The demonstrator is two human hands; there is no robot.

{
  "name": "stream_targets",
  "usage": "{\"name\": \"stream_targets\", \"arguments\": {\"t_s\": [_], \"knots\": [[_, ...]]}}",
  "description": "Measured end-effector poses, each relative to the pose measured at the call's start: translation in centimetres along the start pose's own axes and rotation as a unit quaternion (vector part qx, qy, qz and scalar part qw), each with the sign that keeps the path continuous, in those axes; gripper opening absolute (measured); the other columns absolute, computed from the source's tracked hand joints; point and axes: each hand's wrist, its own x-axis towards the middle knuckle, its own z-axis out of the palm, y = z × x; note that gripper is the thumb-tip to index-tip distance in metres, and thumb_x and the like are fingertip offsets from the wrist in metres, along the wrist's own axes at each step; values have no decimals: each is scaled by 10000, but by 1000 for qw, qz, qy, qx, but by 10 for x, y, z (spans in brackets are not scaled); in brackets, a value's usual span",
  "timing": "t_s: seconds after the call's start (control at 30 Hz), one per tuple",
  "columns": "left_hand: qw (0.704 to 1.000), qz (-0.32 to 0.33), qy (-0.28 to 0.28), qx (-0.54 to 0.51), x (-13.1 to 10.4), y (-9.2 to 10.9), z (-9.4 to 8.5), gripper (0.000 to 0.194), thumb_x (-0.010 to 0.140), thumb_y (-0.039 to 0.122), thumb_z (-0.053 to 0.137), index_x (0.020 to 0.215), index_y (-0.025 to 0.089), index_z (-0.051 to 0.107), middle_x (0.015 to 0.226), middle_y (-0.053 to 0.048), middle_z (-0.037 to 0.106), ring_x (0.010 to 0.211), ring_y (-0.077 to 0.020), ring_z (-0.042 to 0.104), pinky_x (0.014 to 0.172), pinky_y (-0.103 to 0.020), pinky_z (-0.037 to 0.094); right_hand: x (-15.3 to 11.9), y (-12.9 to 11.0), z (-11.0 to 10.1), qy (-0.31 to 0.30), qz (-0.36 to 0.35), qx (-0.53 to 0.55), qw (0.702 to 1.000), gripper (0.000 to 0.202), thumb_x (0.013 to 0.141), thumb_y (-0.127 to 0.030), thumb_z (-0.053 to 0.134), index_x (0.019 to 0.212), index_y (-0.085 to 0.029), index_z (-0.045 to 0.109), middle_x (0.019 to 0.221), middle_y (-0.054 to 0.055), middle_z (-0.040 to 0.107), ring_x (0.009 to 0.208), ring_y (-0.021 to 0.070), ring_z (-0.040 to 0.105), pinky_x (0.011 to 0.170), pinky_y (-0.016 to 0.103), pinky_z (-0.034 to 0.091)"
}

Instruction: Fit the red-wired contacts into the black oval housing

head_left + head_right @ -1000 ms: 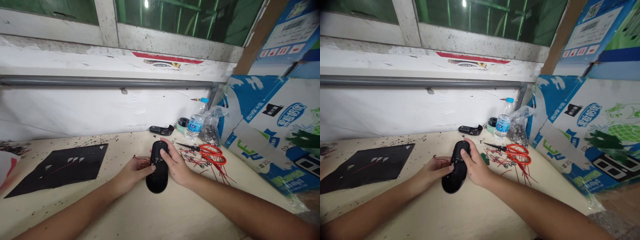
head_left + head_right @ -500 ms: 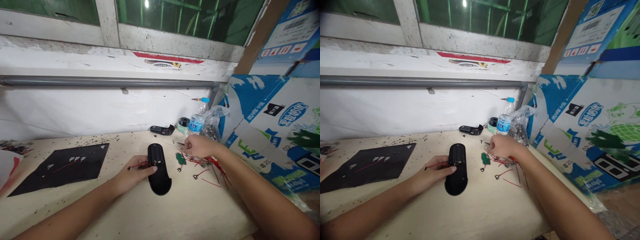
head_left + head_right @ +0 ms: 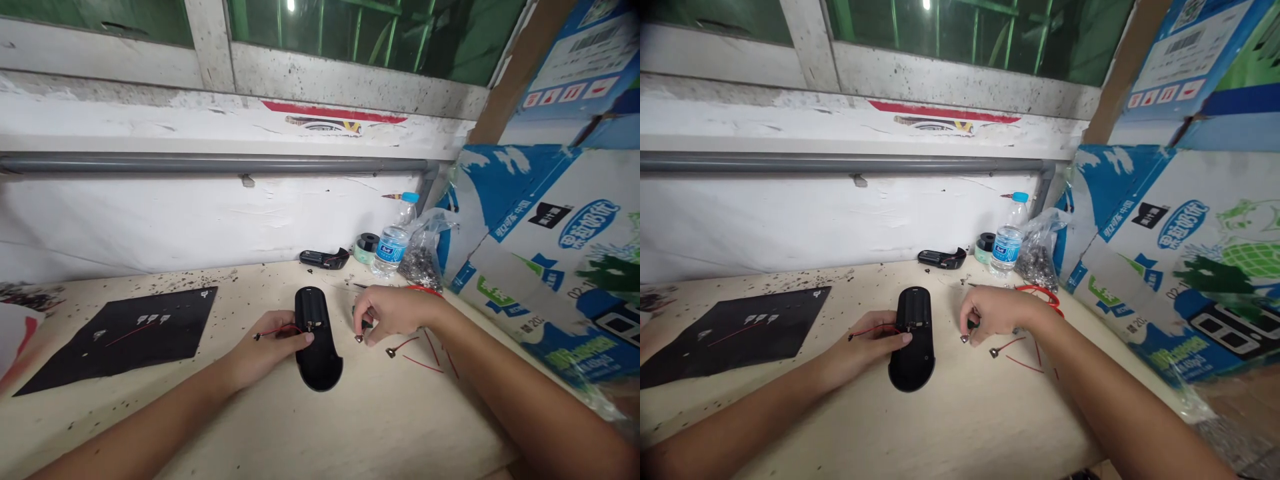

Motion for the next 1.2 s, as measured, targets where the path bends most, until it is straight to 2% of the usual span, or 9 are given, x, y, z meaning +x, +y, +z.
{"name": "stream_targets", "arguments": {"t_s": [0.13, 0.33, 0.47, 0.57, 0.73, 0.83, 0.97, 1.13, 1.2], "knots": [[1000, 7, -8, 13, 0, 0, -1, 233, 832, 383, 740, 976, 200, 758, 1009, -49, 764, 974, -235, 683, 868, -322, 505, 7, 2, 7, -11, 17, 17, 1000, 188, 698, -336, 808, 817, -191, 797, 684, -15, 609, 617, 120, 516, 563, 237, 345], [1000, 15, -13, 12, 0, -3, -1, 254, 838, 388, 735, 1012, 203, 751, 1020, -54, 759, 983, -238, 679, 876, -327, 502, 8, -7, 15, -13, -11, 24, 1000, 88, 769, -241, 739, 833, -183, 757, 686, -26, 627, 581, 98, 489, 520, 220, 324], [1000, 6, 15, 14, 0, -3, -1, 264, 829, 404, 742, 1008, 209, 747, 1020, -47, 756, 990, -237, 677, 887, -329, 501, 6, -13, 14, 92, -30, 19, 995, 116, 859, -231, 616, 895, -188, 717, 697, -19, 616, 583, 105, 499, 527, 222, 346], [999, 10, 15, 34, -1, 0, 0, 252, 839, 398, 725, 989, 196, 739, 1014, -53, 750, 984, -243, 671, 872, -332, 502, 3, -10, 8, 161, -35, -16, 986, 106, 819, -243, 653, 886, -192, 717, 766, 1, 640, 634, 122, 534, 569, 234, 382], [998, 36, -12, 59, -1, 1, 4, 259, 872, 401, 661, 983, 173, 711, 1017, -70, 734, 982, -252, 661, 864, -343, 501, 0, -5, 4, 68, -24, -30, 997, 192, 714, -355, 784, 827, -201, 766, 808, 19, 671, 721, 162, 597, 614, 247, 410], [990, 26, 49, 128, 0, -1, 4, 288, 859, 438, 647, 977, 181, 703, 968, -65, 720, 932, -252, 657, 815, -341, 500, 0, -5, 6, 37, -7, -43, 998, 165, 721, -312, 769, 845, -204, 779, 839, 24, 690, 727, 161, 613, 620, 245, 414], [951, 4, 161, 262, 2, -4, 2, 345, 828, 500, 640, 1006, 217, 726, 941, -60, 695, 941, -274, 616, 810, -368, 473, 0, -11, 10, 42, 20, -65, 997, 115, 773, -235, 675, 842, -204, 762, 869, 33, 713, 734, 160, 619, 619, 239, 416], [917, 36, 201, 343, 6, -8, -2, 305, 822, 531, 644, 825, 242, 742, 821, -54, 677, 953, -307, 549, 857, -427, 411, -2, -20, 20, 64, 26, -96, 993, 127, 757, -118, 593, 794, -188, 693, 868, 46, 704, 713, 163, 595, 591, 247, 393], [913, 42, 213, 347, 8, -11, -4, 286, 802, 531, 674, 843, 257, 745, 856, -57, 683, 983, -321, 534, 884, -455, 397, -1, -22, 25, 84, 12, -104, 991, 117, 787, -122, 570, 798, -190, 664, 889, 53, 691, 731, 169, 586, 602, 256, 387]]}}
